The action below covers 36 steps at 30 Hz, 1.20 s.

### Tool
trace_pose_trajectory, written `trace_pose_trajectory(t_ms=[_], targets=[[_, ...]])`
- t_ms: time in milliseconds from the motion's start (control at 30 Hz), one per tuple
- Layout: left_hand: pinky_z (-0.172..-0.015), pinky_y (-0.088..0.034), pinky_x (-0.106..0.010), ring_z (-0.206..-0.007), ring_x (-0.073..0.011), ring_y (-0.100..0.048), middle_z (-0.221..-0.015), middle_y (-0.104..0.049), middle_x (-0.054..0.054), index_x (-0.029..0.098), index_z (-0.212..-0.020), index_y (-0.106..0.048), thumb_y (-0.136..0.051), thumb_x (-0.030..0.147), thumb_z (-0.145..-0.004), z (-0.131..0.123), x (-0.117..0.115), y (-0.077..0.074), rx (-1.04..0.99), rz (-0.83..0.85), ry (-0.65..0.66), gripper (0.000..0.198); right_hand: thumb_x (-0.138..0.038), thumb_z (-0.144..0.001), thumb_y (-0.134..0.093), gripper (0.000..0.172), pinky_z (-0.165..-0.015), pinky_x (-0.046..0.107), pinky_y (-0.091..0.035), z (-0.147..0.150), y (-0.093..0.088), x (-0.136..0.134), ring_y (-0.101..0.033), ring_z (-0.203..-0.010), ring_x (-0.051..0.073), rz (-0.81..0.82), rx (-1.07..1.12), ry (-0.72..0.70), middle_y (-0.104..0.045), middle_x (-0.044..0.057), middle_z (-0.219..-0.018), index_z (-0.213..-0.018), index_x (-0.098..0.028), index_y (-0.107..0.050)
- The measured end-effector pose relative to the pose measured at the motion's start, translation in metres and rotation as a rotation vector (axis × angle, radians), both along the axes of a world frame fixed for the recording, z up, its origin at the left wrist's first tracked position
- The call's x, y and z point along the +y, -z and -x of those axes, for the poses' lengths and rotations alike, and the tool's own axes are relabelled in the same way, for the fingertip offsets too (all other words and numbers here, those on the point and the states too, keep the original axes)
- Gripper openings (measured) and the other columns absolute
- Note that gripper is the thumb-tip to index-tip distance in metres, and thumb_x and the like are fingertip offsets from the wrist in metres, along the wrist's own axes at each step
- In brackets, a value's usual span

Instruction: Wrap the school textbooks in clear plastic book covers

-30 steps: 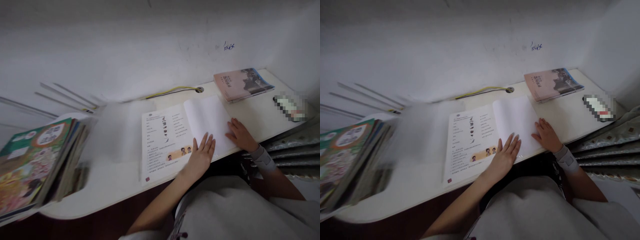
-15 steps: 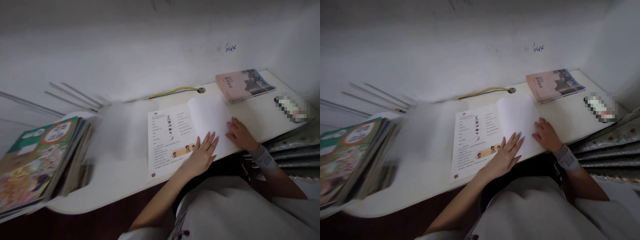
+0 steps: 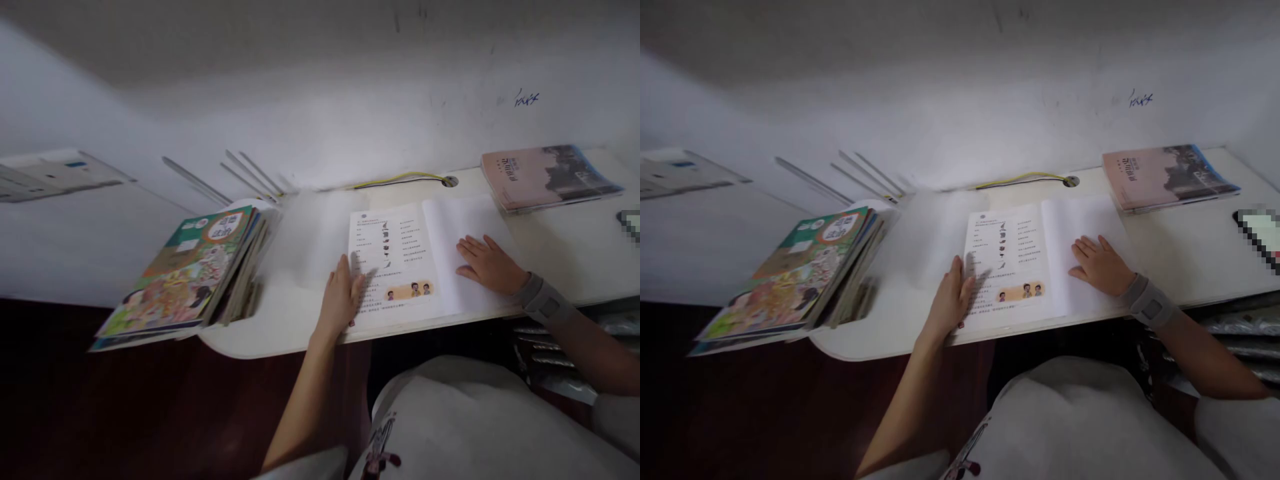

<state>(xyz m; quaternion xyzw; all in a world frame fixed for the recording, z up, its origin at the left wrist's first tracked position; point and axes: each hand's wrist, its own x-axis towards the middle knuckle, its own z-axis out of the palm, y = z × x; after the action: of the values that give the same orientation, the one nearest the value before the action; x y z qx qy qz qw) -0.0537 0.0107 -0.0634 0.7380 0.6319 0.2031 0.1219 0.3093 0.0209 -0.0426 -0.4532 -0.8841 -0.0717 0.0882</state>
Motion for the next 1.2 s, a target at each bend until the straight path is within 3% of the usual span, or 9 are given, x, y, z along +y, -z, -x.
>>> trace_pose_trajectory(t_ms=[367,467,567,667,733,833,1000,1100,1200], targets=[[-0.108,-0.014,-0.068,-0.14,-0.0348,-0.026,-0.147,-0.035,-0.023,0.002,-0.146,-0.021,-0.023,0.044,-0.095,-0.005,-0.007,-0.008,0.213,0.102,-0.147,0.066,-0.046,-0.096,-0.034,0.056,-0.105,0.055,-0.028,-0.012,-0.002,-0.005,-0.048,-0.126,0.032,-0.016,-0.053,0.046,-0.056,0.023,-0.13,-0.13,-0.003,-0.049],[-0.107,-0.012,-0.069,-0.14,-0.0365,-0.024,-0.145,-0.04,-0.02,0.005,-0.143,-0.033,-0.024,0.04,-0.095,-0.008,-0.008,-0.013,0.229,0.108,-0.151,0.059,-0.044,-0.095,-0.037,0.055,-0.104,0.054,-0.03,-0.01,0.002,-0.008,-0.049,-0.125,0.032,-0.02,-0.036,0.08,-0.056,0.023,-0.131,-0.13,-0.004,-0.049],[-0.11,-0.013,-0.064,-0.141,-0.0357,-0.023,-0.14,-0.048,-0.017,0.01,-0.132,-0.051,-0.029,0.038,-0.095,-0.012,-0.007,-0.02,0.206,0.002,-0.174,0.051,-0.038,-0.095,-0.038,0.049,-0.104,0.054,-0.031,0.002,0.002,-0.015,-0.046,-0.128,0.033,-0.042,-0.015,0.14,-0.052,0.023,-0.135,-0.129,-0.004,-0.05],[-0.112,-0.027,-0.049,-0.135,-0.0296,-0.037,-0.139,-0.05,-0.016,0.011,-0.128,-0.055,-0.032,0.036,-0.093,-0.014,-0.006,-0.029,0.004,-0.086,-0.213,0.049,-0.03,-0.096,-0.036,0.043,-0.106,0.051,-0.031,0.02,-0.005,-0.026,-0.039,-0.133,0.03,-0.05,0.025,0.135,-0.043,0.017,-0.144,-0.131,-0.009,-0.05],[-0.107,-0.036,-0.042,-0.126,-0.027,-0.049,-0.136,-0.054,-0.013,0.013,-0.13,-0.053,-0.037,0.039,-0.091,-0.014,-0.004,-0.034,-0.173,0.019,-0.198,0.049,-0.032,-0.097,-0.036,0.042,-0.107,0.05,-0.031,0.033,-0.01,-0.032,-0.037,-0.135,0.028,-0.018,0.048,0.068,-0.045,0.013,-0.144,-0.131,-0.013,-0.051],[-0.106,-0.038,-0.044,-0.12,-0.0281,-0.054,-0.129,-0.06,-0.009,0.018,-0.128,-0.054,-0.049,0.043,-0.085,-0.013,-0.003,-0.037,-0.361,0.221,-0.178,0.05,-0.038,-0.094,-0.042,0.042,-0.108,0.051,-0.031,0.048,-0.011,-0.038,-0.038,-0.134,0.029,0.057,0.055,-0.001,-0.049,0.012,-0.141,-0.128,-0.016,-0.054],[-0.104,-0.042,-0.046,-0.119,-0.0282,-0.056,-0.124,-0.063,-0.012,0.015,-0.111,-0.062,-0.059,0.039,-0.079,-0.005,0.001,-0.038,-0.835,0.294,-0.297,0.04,-0.039,-0.092,-0.046,0.051,-0.109,0.047,-0.033,0.056,0.005,-0.04,-0.033,-0.137,0.031,0.103,0.089,0.025,-0.041,0.016,-0.146,-0.134,-0.01,-0.048],[-0.093,-0.051,-0.041,-0.104,-0.0248,-0.064,-0.106,-0.07,-0.013,0.013,-0.097,-0.064,-0.065,0.03,-0.075,0.003,0.006,-0.045,-1.115,0.391,-0.352,0.028,-0.039,-0.094,-0.042,0.053,-0.11,0.046,-0.032,0.053,0.013,-0.04,-0.032,-0.138,0.031,0.097,0.099,0.012,-0.037,0.017,-0.148,-0.137,-0.008,-0.044],[-0.078,-0.056,-0.034,-0.09,-0.0211,-0.068,-0.097,-0.071,-0.012,0.014,-0.088,-0.065,-0.069,0.027,-0.071,0.008,0.009,-0.055,-1.184,0.517,-0.349,0.022,-0.038,-0.095,-0.039,0.051,-0.11,0.047,-0.033,0.051,0.015,-0.04,-0.031,-0.139,0.03,0.077,0.118,0.004,-0.038,0.017,-0.148,-0.137,-0.01,-0.045]])
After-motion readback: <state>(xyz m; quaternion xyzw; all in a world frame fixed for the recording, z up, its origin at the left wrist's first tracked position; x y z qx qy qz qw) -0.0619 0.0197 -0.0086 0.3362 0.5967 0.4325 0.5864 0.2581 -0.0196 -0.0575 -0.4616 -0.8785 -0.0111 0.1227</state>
